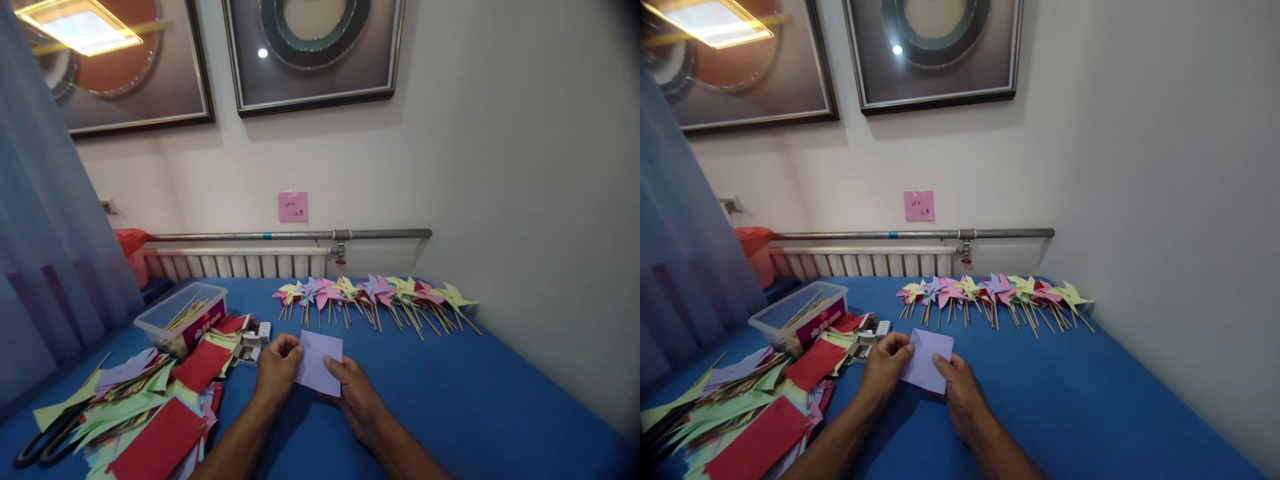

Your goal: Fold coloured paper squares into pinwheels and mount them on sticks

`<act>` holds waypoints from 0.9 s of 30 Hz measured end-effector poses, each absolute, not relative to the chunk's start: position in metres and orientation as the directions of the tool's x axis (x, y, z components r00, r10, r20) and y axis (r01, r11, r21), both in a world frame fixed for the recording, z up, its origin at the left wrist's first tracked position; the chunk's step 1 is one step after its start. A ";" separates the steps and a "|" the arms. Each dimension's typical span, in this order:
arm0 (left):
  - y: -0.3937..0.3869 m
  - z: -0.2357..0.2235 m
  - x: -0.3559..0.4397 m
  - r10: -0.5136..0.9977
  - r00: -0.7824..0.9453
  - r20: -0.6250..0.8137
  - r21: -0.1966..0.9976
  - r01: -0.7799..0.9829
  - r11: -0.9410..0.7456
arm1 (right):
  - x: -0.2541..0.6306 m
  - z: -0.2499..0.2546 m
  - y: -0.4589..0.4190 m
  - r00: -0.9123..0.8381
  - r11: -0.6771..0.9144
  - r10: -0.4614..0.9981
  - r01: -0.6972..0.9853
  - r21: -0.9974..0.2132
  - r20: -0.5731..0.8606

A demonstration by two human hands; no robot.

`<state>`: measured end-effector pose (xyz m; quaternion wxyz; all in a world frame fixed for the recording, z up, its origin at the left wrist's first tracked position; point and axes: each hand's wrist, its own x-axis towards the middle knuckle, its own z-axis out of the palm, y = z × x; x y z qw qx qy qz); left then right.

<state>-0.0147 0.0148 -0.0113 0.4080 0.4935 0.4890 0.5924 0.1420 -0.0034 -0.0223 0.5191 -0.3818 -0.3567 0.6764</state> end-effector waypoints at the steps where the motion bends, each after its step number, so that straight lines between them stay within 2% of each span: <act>1: 0.013 -0.011 -0.015 0.961 -0.177 0.213 0.977 0.029 -0.211 | 0.141 -0.024 -0.002 -0.166 -0.209 0.975 -0.424 -0.881 -0.151; 4: 0.007 -0.008 -0.015 0.923 -0.131 0.362 0.924 0.179 -0.338 | 0.140 -0.029 0.000 -0.144 -0.210 0.976 -0.418 -0.884 -0.164; 7: 0.004 -0.005 -0.016 0.836 -0.011 0.548 0.795 0.317 -0.517 | 0.141 -0.028 0.000 -0.138 -0.212 0.976 -0.418 -0.883 -0.168; 9: 0.003 -0.005 -0.017 0.787 0.072 0.612 0.721 0.356 -0.594 | 0.142 -0.026 -0.002 -0.139 -0.218 0.975 -0.423 -0.880 -0.175; 17: 0.001 -0.009 -0.019 0.713 0.220 0.666 0.542 0.515 -0.664 | 0.142 -0.025 -0.005 -0.147 -0.200 0.978 -0.428 -0.881 -0.151; 24: 0.000 -0.012 -0.018 0.613 0.273 0.741 0.344 0.629 -0.697 | 0.141 -0.023 -0.008 -0.145 -0.199 0.978 -0.396 -0.896 -0.153; 27: -0.002 -0.013 -0.018 0.598 0.287 0.748 0.312 0.644 -0.699 | 0.140 -0.029 -0.005 -0.125 -0.173 0.983 -0.380 -0.909 -0.135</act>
